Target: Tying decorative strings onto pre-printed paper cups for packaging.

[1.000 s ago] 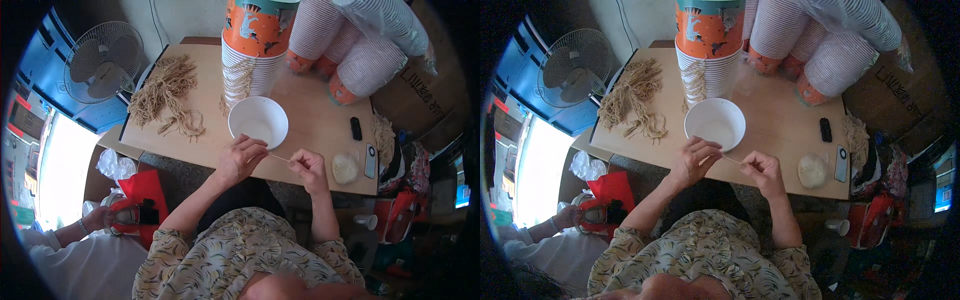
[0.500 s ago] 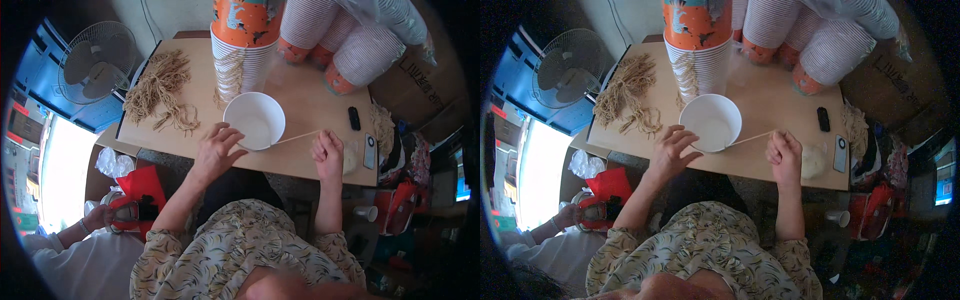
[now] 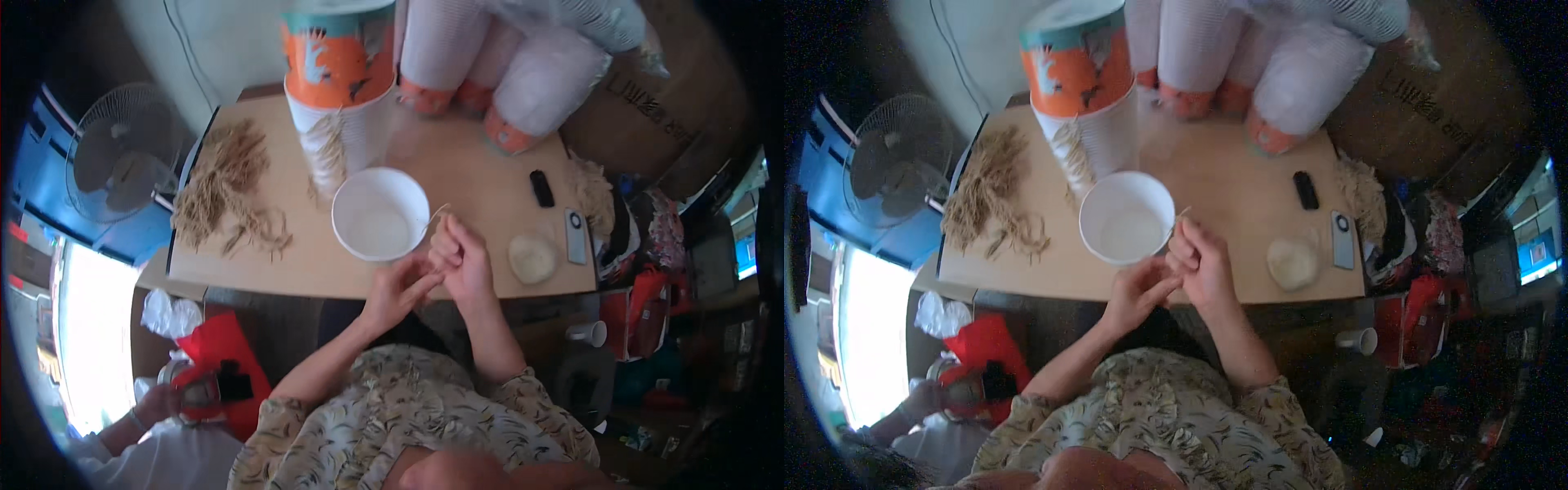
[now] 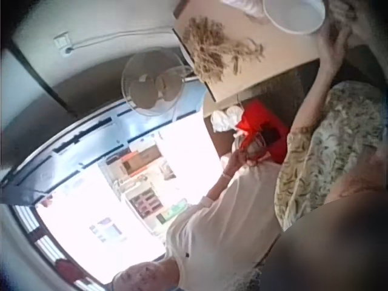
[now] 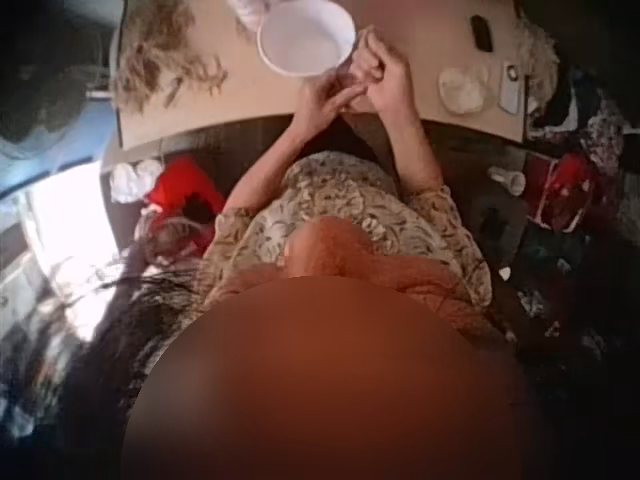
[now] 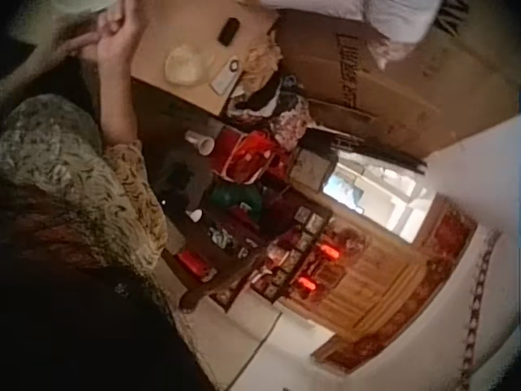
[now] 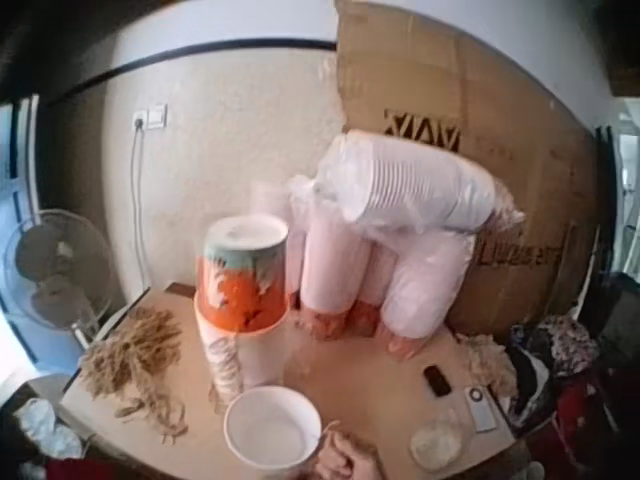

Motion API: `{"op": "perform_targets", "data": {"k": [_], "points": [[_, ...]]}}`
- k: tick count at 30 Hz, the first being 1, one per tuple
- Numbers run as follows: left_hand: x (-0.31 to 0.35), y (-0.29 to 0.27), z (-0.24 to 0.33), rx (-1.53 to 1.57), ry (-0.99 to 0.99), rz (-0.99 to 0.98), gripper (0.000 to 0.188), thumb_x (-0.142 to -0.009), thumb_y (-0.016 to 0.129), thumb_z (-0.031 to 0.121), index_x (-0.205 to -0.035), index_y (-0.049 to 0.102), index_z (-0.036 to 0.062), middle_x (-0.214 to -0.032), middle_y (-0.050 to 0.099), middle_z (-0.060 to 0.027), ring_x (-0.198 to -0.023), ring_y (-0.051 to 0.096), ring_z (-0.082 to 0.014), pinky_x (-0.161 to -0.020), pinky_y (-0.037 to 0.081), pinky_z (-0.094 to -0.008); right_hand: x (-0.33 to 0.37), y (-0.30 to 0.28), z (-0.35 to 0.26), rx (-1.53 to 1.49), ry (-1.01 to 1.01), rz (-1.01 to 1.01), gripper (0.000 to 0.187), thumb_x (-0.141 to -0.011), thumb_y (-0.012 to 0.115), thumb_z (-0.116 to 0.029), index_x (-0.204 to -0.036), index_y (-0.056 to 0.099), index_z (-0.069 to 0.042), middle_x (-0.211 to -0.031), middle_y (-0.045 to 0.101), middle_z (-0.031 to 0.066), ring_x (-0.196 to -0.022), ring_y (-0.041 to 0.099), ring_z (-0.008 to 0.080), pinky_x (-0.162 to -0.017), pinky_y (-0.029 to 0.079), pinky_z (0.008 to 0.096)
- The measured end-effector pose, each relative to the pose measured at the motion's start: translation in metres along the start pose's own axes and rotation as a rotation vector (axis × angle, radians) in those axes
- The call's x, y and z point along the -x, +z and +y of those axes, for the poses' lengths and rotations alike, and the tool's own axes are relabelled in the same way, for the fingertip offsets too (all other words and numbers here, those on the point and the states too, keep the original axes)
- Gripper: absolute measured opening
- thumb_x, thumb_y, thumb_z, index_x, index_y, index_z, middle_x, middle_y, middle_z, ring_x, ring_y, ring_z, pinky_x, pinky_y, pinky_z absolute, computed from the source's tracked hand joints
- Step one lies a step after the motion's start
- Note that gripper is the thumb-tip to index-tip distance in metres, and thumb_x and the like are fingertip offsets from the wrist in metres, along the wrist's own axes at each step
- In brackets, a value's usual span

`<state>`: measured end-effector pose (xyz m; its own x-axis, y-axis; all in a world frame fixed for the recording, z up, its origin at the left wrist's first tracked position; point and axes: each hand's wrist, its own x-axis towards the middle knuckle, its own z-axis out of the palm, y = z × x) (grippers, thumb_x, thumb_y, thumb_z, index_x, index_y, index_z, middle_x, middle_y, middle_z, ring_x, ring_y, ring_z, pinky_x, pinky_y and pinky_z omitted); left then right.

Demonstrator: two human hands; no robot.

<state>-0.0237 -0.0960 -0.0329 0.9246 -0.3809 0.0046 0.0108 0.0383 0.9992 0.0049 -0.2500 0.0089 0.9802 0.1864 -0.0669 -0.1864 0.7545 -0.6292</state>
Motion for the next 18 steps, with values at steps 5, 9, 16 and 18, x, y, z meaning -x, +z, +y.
{"op": "perform_targets", "data": {"k": [5, 9, 16, 18], "points": [[0.035, -0.027, 0.001, 0.154, -0.145, 0.034, 0.021, -0.099, 0.067, 0.02, -0.108, 0.073, 0.0026, -0.088, 0.072, -0.0007, -0.068, 0.062, -0.0053, -0.057, 0.05, -0.0193, 0.001, -0.013, -0.005, 0.005, -0.093, -0.004, 0.014, -0.103, 0.055, -0.018, -0.094, 0.058, -0.008, -0.069, 0.041, -0.0058, -0.054, 0.033, 0.0032, -0.048, 0.026, 0.021], [0.056, -0.043, 0.005, 0.012, -0.106, 0.135, 0.017, -0.098, 0.069, 0.017, -0.103, 0.074, 0.0023, -0.082, 0.071, 0.0011, -0.068, 0.06, -0.0031, -0.06, 0.049, -0.0196, 0.005, -0.028, 0.005, 0.007, -0.088, 0.039, 0.011, -0.102, 0.059, -0.018, -0.095, 0.061, -0.009, -0.072, 0.045, -0.0058, -0.054, 0.033, 0.0028, -0.047, 0.025, 0.0207], [0.077, -0.053, -0.016, -0.109, -0.032, 0.245, 0.015, -0.094, 0.071, 0.014, -0.097, 0.073, -0.0011, -0.077, 0.07, 0.0007, -0.069, 0.057, -0.0027, -0.062, 0.048, -0.0215, 0.003, -0.052, 0.012, 0.027, -0.048, 0.134, 0.014, -0.104, 0.055, -0.016, -0.107, 0.064, -0.006, -0.065, 0.033, -0.0071, -0.054, 0.029, 0.0028, -0.046, 0.02, 0.0211], [0.082, -0.056, -0.018, -0.078, -0.076, 0.263, 0.015, -0.094, 0.072, 0.013, -0.097, 0.073, -0.0015, -0.077, 0.07, 0.0007, -0.069, 0.057, -0.0025, -0.062, 0.048, -0.0219, 0.004, -0.062, 0.01, 0.01, -0.023, 0.073, 0.014, -0.104, 0.055, -0.015, -0.106, 0.064, -0.005, -0.065, 0.031, -0.0075, -0.055, 0.027, 0.0022, -0.045, 0.018, 0.0215]]}}
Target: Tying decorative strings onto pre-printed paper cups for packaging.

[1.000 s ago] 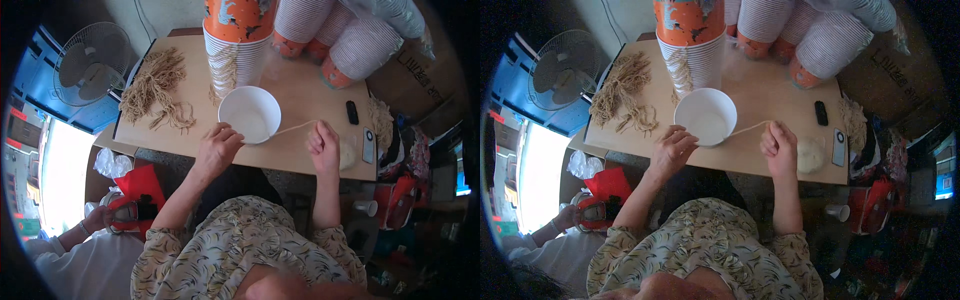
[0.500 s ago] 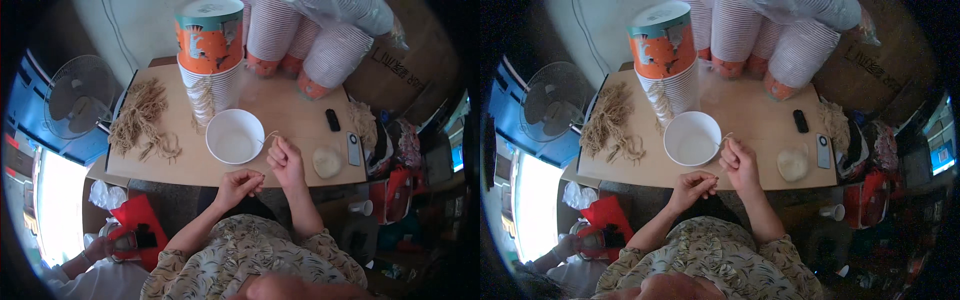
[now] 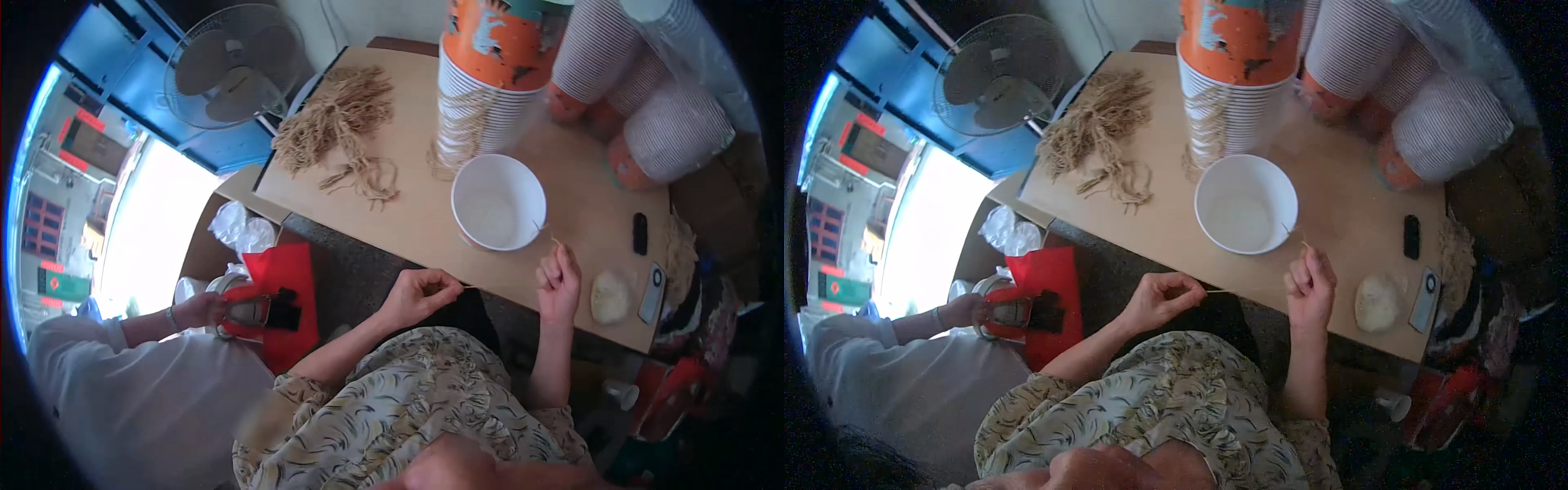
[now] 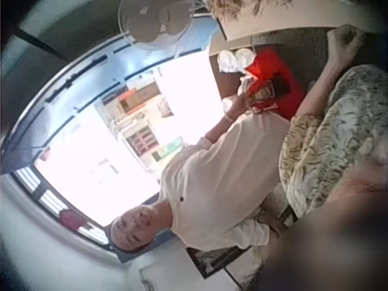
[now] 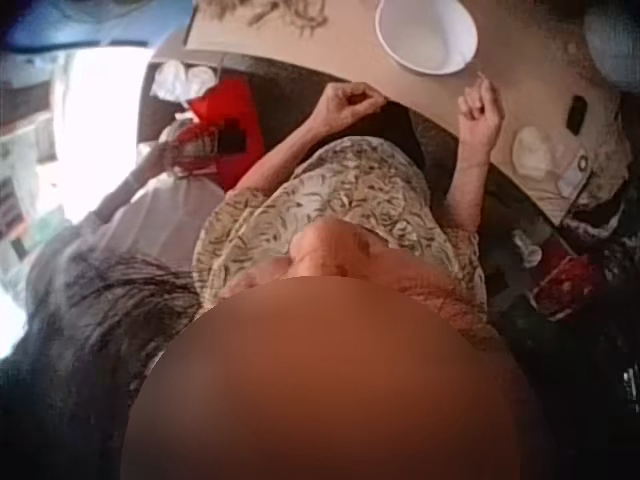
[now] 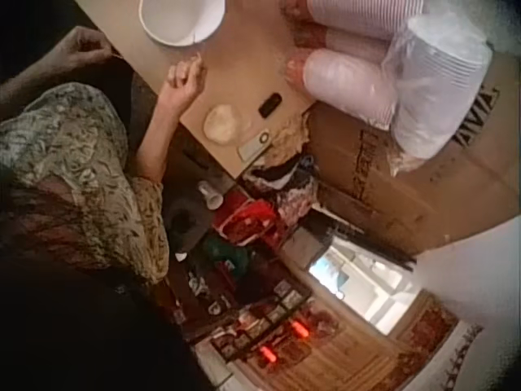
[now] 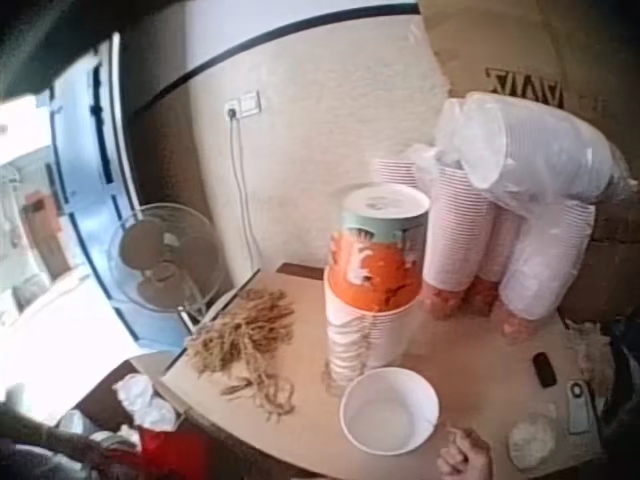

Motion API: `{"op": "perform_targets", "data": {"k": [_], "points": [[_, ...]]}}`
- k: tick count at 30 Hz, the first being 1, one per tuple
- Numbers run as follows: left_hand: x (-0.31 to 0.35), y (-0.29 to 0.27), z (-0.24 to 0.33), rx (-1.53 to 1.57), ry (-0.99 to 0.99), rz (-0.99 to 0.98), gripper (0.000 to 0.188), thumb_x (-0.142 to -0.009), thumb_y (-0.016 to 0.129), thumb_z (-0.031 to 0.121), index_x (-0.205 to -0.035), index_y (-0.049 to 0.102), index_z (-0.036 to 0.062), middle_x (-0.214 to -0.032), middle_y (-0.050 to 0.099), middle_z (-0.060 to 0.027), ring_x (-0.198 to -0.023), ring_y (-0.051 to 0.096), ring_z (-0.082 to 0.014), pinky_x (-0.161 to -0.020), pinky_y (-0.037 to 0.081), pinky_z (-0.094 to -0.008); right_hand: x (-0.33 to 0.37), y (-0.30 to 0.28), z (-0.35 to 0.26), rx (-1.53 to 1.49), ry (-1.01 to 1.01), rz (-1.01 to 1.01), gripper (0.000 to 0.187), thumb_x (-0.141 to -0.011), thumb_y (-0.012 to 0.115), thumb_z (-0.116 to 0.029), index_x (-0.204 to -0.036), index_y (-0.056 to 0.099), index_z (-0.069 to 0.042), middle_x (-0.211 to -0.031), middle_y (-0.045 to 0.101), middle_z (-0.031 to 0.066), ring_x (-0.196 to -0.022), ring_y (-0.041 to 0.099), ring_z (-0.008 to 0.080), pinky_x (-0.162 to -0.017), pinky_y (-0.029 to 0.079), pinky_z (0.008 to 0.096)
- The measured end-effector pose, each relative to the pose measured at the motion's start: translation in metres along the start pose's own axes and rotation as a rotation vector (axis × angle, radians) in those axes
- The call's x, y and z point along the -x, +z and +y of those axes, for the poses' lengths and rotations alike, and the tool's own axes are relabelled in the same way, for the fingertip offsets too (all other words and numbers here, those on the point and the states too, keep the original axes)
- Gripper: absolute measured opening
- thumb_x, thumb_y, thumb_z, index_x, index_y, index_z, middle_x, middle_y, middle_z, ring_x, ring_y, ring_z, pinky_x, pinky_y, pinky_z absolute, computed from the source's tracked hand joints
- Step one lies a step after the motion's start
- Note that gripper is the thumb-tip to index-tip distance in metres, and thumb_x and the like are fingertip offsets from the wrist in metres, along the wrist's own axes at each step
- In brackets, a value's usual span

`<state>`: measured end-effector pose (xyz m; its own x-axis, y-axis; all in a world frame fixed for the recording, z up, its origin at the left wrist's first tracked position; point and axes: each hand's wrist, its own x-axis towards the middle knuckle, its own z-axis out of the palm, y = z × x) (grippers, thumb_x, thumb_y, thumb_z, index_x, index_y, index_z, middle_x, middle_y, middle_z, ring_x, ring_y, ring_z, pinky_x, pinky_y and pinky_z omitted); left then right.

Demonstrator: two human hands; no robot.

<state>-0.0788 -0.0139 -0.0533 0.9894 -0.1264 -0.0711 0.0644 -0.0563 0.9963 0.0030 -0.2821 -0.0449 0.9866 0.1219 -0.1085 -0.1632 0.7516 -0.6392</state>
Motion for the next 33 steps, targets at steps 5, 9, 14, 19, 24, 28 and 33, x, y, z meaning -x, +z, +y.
{"op": "perform_targets", "data": {"k": [5, 9, 14, 19, 24, 28, 33], "points": [[0.0, 0.004, 0.024, -0.235, 0.175, -0.045, 0.009, -0.089, 0.073, 0.008, -0.093, 0.073, 0.0008, -0.078, 0.069, -0.0066, -0.064, 0.062, -0.0127, -0.062, 0.051, -0.0289, 0.011, -0.007, 0.007, 1.291, -0.562, 0.129, 0.028, -0.1, 0.059, -0.016, -0.122, 0.063, 0.001, -0.108, 0.067, 0.0084, -0.092, 0.062, 0.0163, -0.081, 0.05, 0.0291], [-0.008, 0.015, 0.042, -0.444, 0.336, -0.188, 0.009, -0.083, 0.075, 0.012, -0.086, 0.072, 0.0046, -0.081, 0.066, -0.011, -0.072, 0.066, -0.0311, -0.065, 0.054, -0.0396, 0.051, 0.037, 0.0, 1.34, -0.524, -0.029, 0.032, -0.102, 0.054, -0.018, -0.13, 0.06, -0.002, -0.119, 0.066, 0.0149, -0.096, 0.066, 0.0239, -0.081, 0.052, 0.0384], [-0.025, 0.029, 0.062, -0.469, 0.474, -0.226, 0.012, -0.076, 0.076, 0.01, -0.085, 0.072, 0.0051, -0.086, 0.068, -0.0099, -0.078, 0.068, -0.0311, -0.069, 0.056, -0.0406, 0.062, 0.05, 0.015, 1.248, 0.006, -0.354, 0.031, -0.104, 0.053, -0.022, -0.123, 0.059, 0.002, -0.096, 0.069, 0.0154, -0.085, 0.067, 0.0258, -0.078, 0.052, 0.0387], [-0.036, 0.025, 0.06, -0.397, 0.455, -0.236, 0.011, -0.076, 0.078, 0.004, -0.086, 0.072, 0.0019, -0.082, 0.068, -0.0109, -0.074, 0.069, -0.0254, -0.067, 0.056, -0.036, 0.066, 0.042, 0.022, 1.15, -0.284, -0.275, 0.023, -0.102, 0.057, -0.019, -0.112, 0.06, 0.001, -0.074, 0.06, 0.0072, -0.064, 0.057, 0.0164, -0.062, 0.048, 0.0313], [-0.04, 0.02, 0.06, -0.247, 0.169, -0.312, 0.006, -0.086, 0.077, 0.004, -0.089, 0.072, 0.0009, -0.082, 0.068, -0.0054, -0.074, 0.063, -0.0093, -0.063, 0.05, -0.0249, 0.068, 0.037, 0.012, 1.027, -0.067, -0.267, 0.013, -0.097, 0.065, -0.01, -0.102, 0.06, 0.0, -0.068, 0.053, -0.0005, -0.06, 0.044, 0.0061, -0.055, 0.038, 0.0243], [-0.042, 0.022, 0.057, -0.149, 0.192, -0.336, 0.01, -0.087, 0.077, 0.006, -0.093, 0.072, 0.0004, -0.082, 0.069, -0.0076, -0.073, 0.066, -0.0123, -0.065, 0.052, -0.0268, 0.069, 0.033, 0.009, 1.0, -0.087, -0.231, 0.012, -0.097, 0.066, -0.011, -0.098, 0.061, 0.0, -0.068, 0.053, -0.0016, -0.06, 0.045, 0.0052, -0.054, 0.038, 0.0246], [-0.049, 0.015, 0.058, -0.177, 0.216, -0.372, 0.01, -0.089, 0.075, 0.007, -0.095, 0.071, 0.0003, -0.084, 0.07, -0.0082, -0.075, 0.068, -0.016, -0.067, 0.053, -0.0285, 0.066, 0.038, 0.001, 0.9, -0.027, -0.175, 0.013, -0.095, 0.069, -0.013, -0.092, 0.066, -0.001, -0.073, 0.058, -0.0036, -0.065, 0.048, 0.0025, -0.058, 0.04, 0.0207]]}}
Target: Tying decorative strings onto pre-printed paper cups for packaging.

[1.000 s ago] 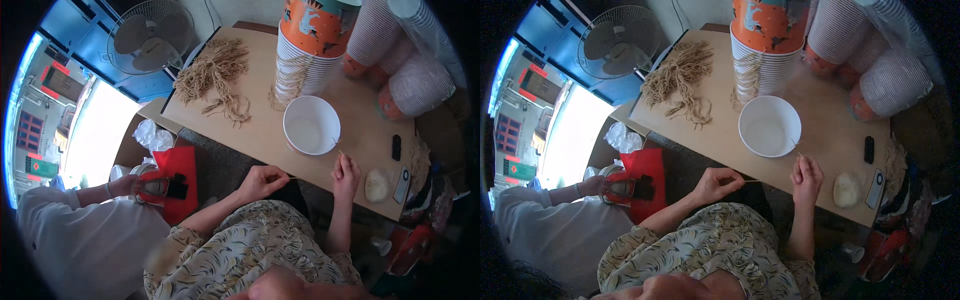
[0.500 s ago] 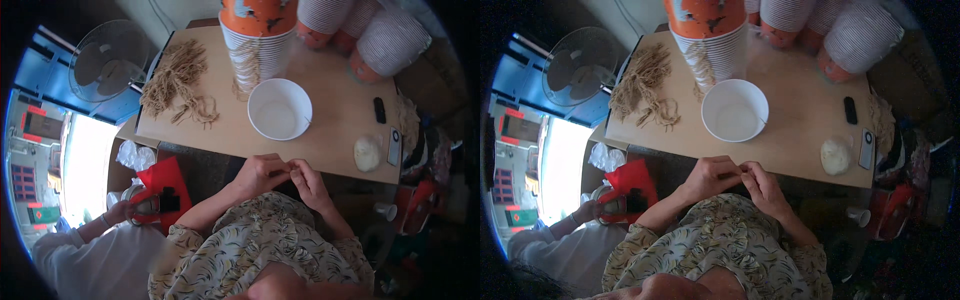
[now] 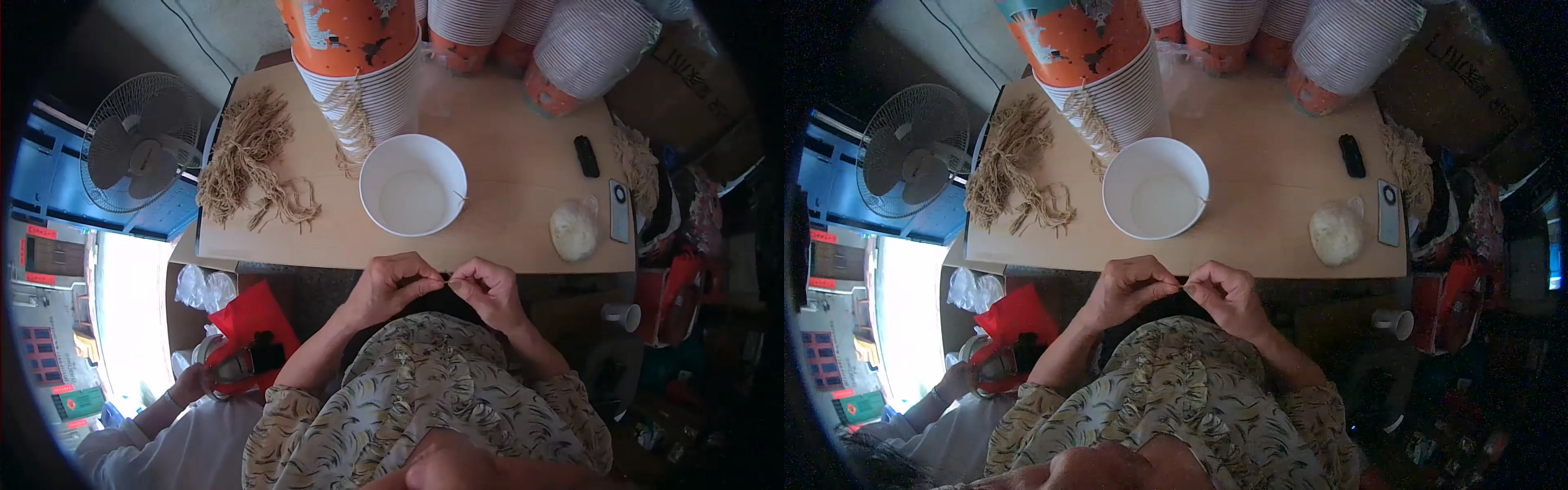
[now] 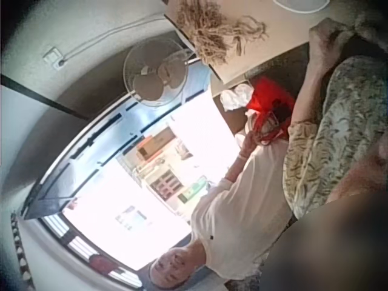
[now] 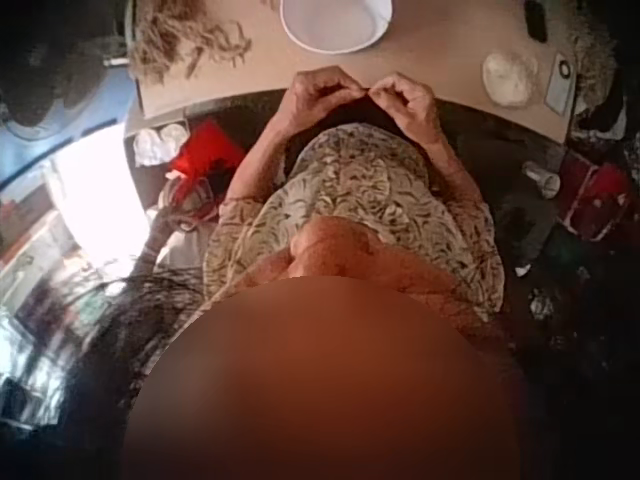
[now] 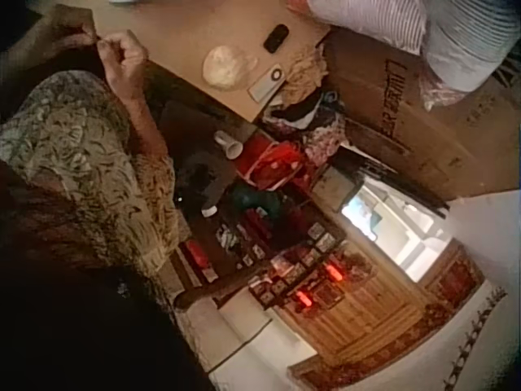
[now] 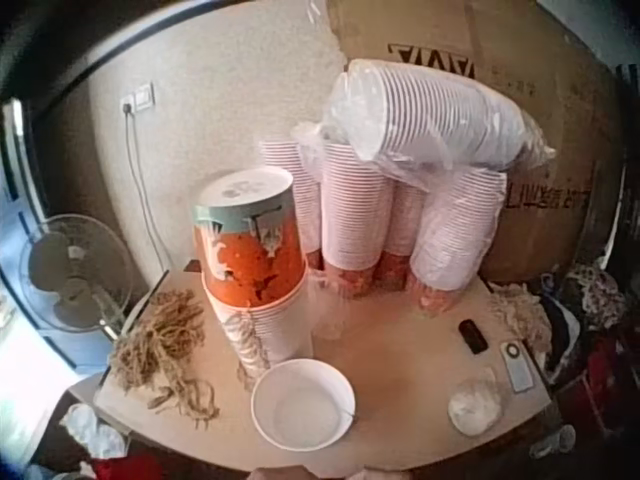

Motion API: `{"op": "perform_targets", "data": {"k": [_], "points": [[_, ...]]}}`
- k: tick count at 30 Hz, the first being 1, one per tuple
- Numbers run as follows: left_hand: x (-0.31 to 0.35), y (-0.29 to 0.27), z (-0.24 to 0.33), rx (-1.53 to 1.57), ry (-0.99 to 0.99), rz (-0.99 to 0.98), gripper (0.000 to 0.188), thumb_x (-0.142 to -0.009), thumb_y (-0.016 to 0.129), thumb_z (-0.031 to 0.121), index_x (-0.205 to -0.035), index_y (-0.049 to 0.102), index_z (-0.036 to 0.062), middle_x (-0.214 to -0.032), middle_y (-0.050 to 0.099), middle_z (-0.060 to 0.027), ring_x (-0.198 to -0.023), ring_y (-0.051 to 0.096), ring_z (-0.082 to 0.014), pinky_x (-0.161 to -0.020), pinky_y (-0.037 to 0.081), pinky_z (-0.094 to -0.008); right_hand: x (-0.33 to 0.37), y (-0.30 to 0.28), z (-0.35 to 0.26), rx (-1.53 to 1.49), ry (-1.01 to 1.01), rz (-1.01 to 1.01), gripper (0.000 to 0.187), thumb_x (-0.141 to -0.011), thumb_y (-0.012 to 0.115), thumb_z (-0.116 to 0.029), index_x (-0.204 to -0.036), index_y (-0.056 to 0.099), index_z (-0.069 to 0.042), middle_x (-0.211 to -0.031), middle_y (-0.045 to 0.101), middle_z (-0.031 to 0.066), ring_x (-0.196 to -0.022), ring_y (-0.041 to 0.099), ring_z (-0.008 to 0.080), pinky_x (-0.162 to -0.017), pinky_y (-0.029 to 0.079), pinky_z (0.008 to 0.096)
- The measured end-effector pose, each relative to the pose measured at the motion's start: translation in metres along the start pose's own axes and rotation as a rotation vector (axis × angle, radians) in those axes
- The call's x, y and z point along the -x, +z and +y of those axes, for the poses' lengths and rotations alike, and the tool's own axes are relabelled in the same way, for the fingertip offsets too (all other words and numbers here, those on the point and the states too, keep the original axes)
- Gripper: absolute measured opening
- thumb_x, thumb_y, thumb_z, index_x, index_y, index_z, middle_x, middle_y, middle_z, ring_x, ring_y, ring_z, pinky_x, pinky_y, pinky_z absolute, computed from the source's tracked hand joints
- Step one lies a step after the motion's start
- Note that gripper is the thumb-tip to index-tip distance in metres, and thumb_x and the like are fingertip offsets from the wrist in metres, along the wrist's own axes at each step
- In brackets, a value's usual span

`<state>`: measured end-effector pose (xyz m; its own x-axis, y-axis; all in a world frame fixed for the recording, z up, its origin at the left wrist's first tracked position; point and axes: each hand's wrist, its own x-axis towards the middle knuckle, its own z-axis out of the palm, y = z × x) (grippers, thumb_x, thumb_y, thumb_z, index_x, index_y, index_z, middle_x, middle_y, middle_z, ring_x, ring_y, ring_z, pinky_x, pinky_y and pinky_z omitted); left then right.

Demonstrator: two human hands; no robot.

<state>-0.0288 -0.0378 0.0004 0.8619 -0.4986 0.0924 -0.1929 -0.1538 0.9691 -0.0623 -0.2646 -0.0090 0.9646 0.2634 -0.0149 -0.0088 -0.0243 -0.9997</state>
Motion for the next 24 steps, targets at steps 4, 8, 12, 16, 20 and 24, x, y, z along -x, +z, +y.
{"op": "perform_targets", "data": {"k": [4, 8, 12, 16, 20, 24], "points": [[-0.004, -0.036, 0.015, -0.311, -0.01, 0.115, 0.011, -0.086, 0.075, 0.006, -0.095, 0.072, 0.0022, -0.087, 0.07, -0.0106, -0.08, 0.07, -0.025, -0.073, 0.057, -0.0357, -0.015, -0.033, -0.01, -0.019, 0.032, 0.087, 0.008, -0.092, 0.067, -0.009, -0.093, 0.07, -0.001, -0.076, 0.062, -0.0041, -0.068, 0.053, 0.0027, -0.062, 0.044, 0.0206], [-0.023, -0.081, 0.001, -0.921, 0.298, 0.266, 0.026, -0.08, 0.078, 0.012, -0.105, 0.072, 0.0105, -0.116, 0.066, -0.0043, -0.1, 0.064, -0.0269, -0.078, 0.058, -0.038, -0.048, -0.073, -0.047, 0.199, -0.124, 0.233, 0.008, -0.091, 0.068, -0.008, -0.092, 0.072, -0.001, -0.074, 0.063, -0.004, -0.066, 0.054, 0.0028, -0.058, 0.044, 0.0208], [-0.024, -0.079, -0.028, -0.951, 0.365, 0.222, 0.021, -0.079, 0.077, 0.017, -0.098, 0.071, 0.0163, -0.116, 0.064, -0.0001, -0.097, 0.063, -0.0227, -0.074, 0.057, -0.0366, -0.088, -0.067, -0.114, 0.44, -0.359, 0.231, 0.01, -0.092, 0.067, -0.007, -0.093, 0.072, 0.002, -0.072, 0.061, -0.0039, -0.064, 0.052, 0.0017, -0.055, 0.042, 0.0208], [-0.019, -0.038, -0.015, -0.886, 0.352, 0.105, 0.022, -0.078, 0.078, 0.016, -0.099, 0.072, 0.0133, -0.111, 0.065, -0.001, -0.09, 0.064, -0.02, -0.072, 0.057, -0.0321, -0.117, -0.026, -0.149, 0.349, -0.528, 0.068, 0.01, -0.091, 0.068, -0.007, -0.094, 0.071, 0.003, -0.069, 0.06, -0.004, -0.063, 0.051, 0.0014, -0.054, 0.041, 0.0218], [-0.01, -0.049, 0.001, -0.72, 0.327, 0.111, 0.044, -0.075, 0.081, 0.015, -0.117, 0.07, 0.0113, -0.122, 0.065, -0.0046, -0.096, 0.065, -0.023, -0.08, 0.058, -0.0347, -0.129, -0.006, -0.129, 0.319, -0.378, -0.159, 0.009, -0.089, 0.068, -0.005, -0.092, 0.07, 0.003, -0.067, 0.059, -0.0041, -0.062, 0.05, 0.0009, -0.054, 0.042, 0.0226], [-0.021, -0.08, -0.011, -0.848, 0.233, 0.102, 0.04, -0.075, 0.08, 0.01, -0.114, 0.069, 0.01, -0.13, 0.063, -0.0035, -0.106, 0.064, -0.0268, -0.087, 0.056, -0.0376, -0.135, -0.003, -0.072, 0.281, -0.146, -0.277, 0.007, -0.088, 0.067, -0.004, -0.087, 0.068, 0.003, -0.071, 0.063, -0.0029, -0.065, 0.053, 0.0016, -0.058, 0.045, 0.023]]}}
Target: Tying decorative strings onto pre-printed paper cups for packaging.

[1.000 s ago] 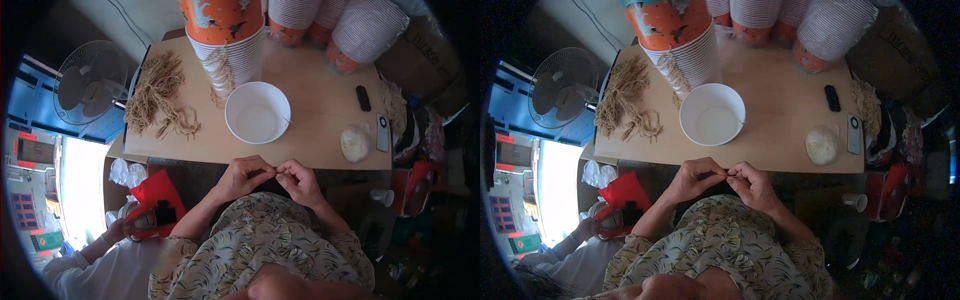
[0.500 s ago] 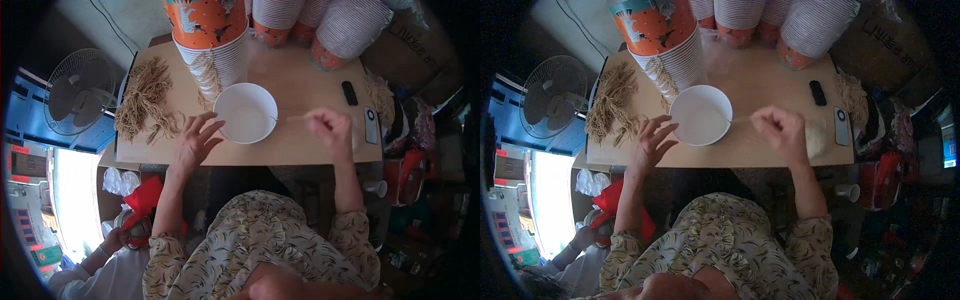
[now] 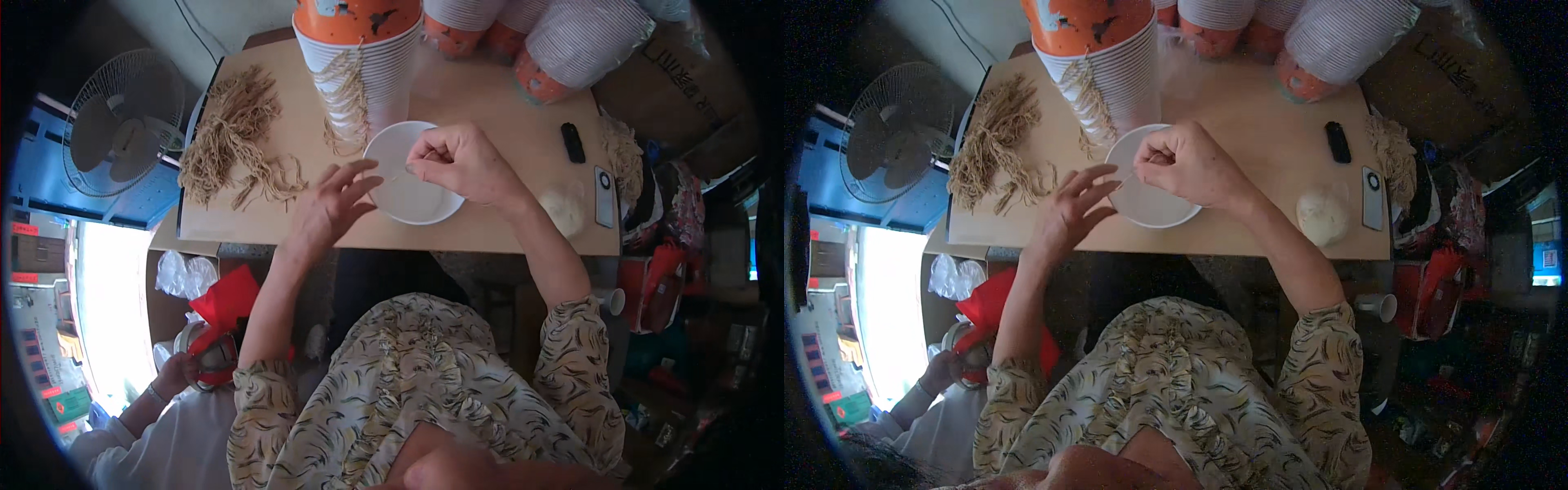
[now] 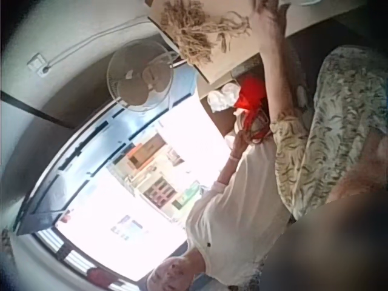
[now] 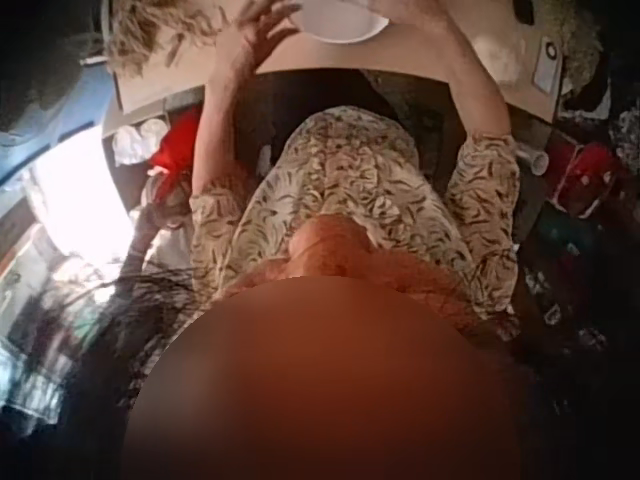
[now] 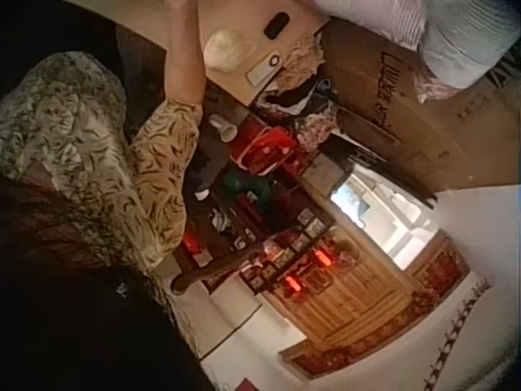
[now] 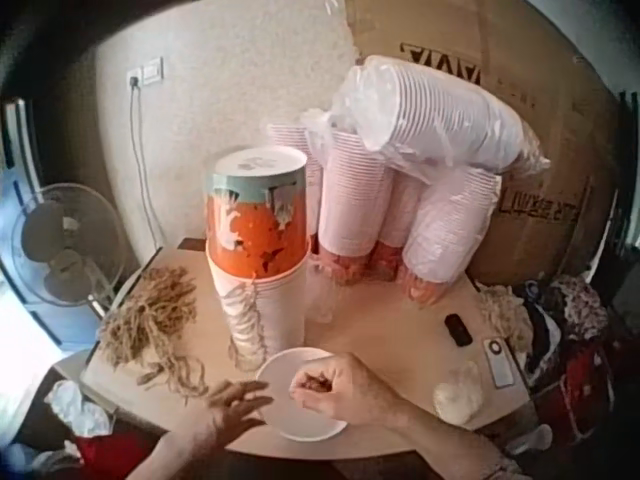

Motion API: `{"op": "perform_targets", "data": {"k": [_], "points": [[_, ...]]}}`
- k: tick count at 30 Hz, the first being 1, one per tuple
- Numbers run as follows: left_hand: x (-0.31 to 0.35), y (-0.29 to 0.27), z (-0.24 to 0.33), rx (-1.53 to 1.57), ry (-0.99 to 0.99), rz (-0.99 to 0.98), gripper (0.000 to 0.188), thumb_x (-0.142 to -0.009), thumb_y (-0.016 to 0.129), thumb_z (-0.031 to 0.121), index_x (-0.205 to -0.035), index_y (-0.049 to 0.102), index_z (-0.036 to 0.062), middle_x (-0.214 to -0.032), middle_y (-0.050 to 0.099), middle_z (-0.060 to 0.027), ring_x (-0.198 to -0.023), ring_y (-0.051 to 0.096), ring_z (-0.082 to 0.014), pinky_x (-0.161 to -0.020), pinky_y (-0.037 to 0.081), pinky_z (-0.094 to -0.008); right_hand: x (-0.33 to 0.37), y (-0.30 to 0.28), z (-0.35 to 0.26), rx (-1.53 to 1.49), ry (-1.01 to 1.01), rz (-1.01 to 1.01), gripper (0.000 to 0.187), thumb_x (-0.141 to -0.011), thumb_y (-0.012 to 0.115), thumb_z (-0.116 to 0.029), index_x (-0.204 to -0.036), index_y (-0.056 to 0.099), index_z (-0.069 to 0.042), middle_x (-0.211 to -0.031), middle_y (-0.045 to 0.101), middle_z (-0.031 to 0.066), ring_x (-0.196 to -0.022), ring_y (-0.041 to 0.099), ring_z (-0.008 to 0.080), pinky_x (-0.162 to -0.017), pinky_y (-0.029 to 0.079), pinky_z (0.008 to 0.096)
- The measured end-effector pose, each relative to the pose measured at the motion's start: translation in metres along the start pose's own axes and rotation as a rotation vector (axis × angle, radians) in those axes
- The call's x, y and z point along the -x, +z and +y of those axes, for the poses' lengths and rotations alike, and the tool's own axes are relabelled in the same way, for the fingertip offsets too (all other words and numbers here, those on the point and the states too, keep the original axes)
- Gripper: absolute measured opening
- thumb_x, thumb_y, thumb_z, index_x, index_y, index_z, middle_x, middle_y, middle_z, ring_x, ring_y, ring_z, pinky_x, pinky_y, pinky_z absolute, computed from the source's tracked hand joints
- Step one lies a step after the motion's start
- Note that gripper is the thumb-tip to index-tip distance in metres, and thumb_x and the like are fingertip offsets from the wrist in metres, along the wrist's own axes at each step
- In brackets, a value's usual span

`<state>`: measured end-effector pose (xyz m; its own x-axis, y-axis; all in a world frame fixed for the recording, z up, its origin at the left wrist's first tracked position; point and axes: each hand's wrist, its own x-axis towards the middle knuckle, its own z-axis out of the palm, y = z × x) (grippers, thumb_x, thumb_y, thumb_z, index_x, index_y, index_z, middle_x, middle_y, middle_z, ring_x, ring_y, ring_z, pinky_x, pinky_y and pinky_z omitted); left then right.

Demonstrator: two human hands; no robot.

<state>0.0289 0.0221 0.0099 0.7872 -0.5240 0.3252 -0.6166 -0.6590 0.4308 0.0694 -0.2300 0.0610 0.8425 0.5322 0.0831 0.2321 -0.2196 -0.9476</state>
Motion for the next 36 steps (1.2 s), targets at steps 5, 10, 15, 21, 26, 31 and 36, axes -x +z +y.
{"op": "perform_targets", "data": {"k": [5, 10, 15, 21, 26, 31, 36], "points": [[0.01, 0.019, -0.009, 0.081, 0.006, 0.028, 0.021, -0.077, 0.077, 0.004, -0.096, 0.07, 0.0086, -0.109, 0.066, -0.0049, -0.095, 0.065, -0.026, -0.078, 0.056, -0.0379, 0.012, 0.022, 0.033, -0.046, 0.14, -0.028, 0.01, -0.09, 0.065, -0.007, -0.086, 0.066, 0.003, -0.075, 0.066, 0.0014, -0.069, 0.058, 0.0057, -0.064, 0.049, 0.0267], [0.048, 0.03, 0.019, 0.087, -0.012, 0.119, 0.026, -0.075, 0.076, -0.001, -0.099, 0.07, 0.0083, -0.096, 0.067, -0.0053, -0.086, 0.068, -0.025, -0.07, 0.058, -0.0357, 0.027, 0.028, 0.033, 0.148, 0.123, -0.103, 0.014, -0.09, 0.064, -0.011, -0.089, 0.064, 0.004, -0.076, 0.066, 0.0127, -0.072, 0.064, 0.0193, -0.069, 0.051, 0.0354], [0.07, 0.037, 0.033, 0.099, -0.023, 0.165, 0.029, -0.074, 0.072, -0.005, -0.101, 0.069, 0.0061, -0.102, 0.068, -0.0068, -0.091, 0.07, -0.025, -0.074, 0.059, -0.0351, 0.037, 0.037, 0.022, 0.211, 0.181, -0.199, 0.011, -0.087, 0.063, -0.01, -0.085, 0.063, 0.002, -0.076, 0.065, 0.0165, -0.07, 0.065, 0.028, -0.068, 0.05, 0.0399], [0.085, 0.047, 0.036, 0.11, -0.05, 0.201, 0.028, -0.075, 0.073, -0.004, -0.101, 0.068, 0.0057, -0.103, 0.069, -0.0065, -0.09, 0.07, -0.0253, -0.074, 0.059, -0.035, 0.038, 0.051, 0.026, 0.304, 0.157, -0.297, 0.009, -0.088, 0.064, -0.006, -0.087, 0.062, 0.003, -0.078, 0.065, 0.0153, -0.072, 0.063, 0.0251, -0.068, 0.05, 0.0367], [0.088, 0.047, 0.039, 0.142, -0.078, 0.212, 0.026, -0.077, 0.074, -0.004, -0.099, 0.067, 0.0055, -0.103, 0.069, -0.0067, -0.089, 0.07, -0.0255, -0.074, 0.059, -0.035, 0.037, 0.059, 0.026, 0.316, 0.13, -0.275, 0.009, -0.087, 0.063, -0.005, -0.087, 0.061, 0.003, -0.079, 0.064, 0.0188, -0.072, 0.063, 0.0307, -0.066, 0.048, 0.0399], [0.089, 0.046, 0.04, 0.154, -0.083, 0.204, 0.025, -0.078, 0.073, -0.004, -0.1, 0.067, 0.0061, -0.103, 0.069, -0.0066, -0.089, 0.07, -0.026, -0.074, 0.059, -0.0353, 0.035, 0.063, 0.027, 0.346, 0.173, -0.305, 0.009, -0.087, 0.063, -0.005, -0.086, 0.062, 0.004, -0.079, 0.063, 0.0196, -0.072, 0.063, 0.0338, -0.066, 0.048, 0.0414], [0.091, 0.047, 0.038, 0.16, -0.082, 0.199, 0.025, -0.078, 0.072, -0.004, -0.101, 0.067, 0.0061, -0.104, 0.069, -0.0063, -0.09, 0.07, -0.0258, -0.074, 0.059, -0.0357, 0.034, 0.065, 0.029, 0.359, 0.154, -0.311, 0.01, -0.087, 0.063, -0.006, -0.085, 0.062, 0.004, -0.079, 0.063, 0.0197, -0.072, 0.062, 0.0341, -0.066, 0.048, 0.0417]]}}
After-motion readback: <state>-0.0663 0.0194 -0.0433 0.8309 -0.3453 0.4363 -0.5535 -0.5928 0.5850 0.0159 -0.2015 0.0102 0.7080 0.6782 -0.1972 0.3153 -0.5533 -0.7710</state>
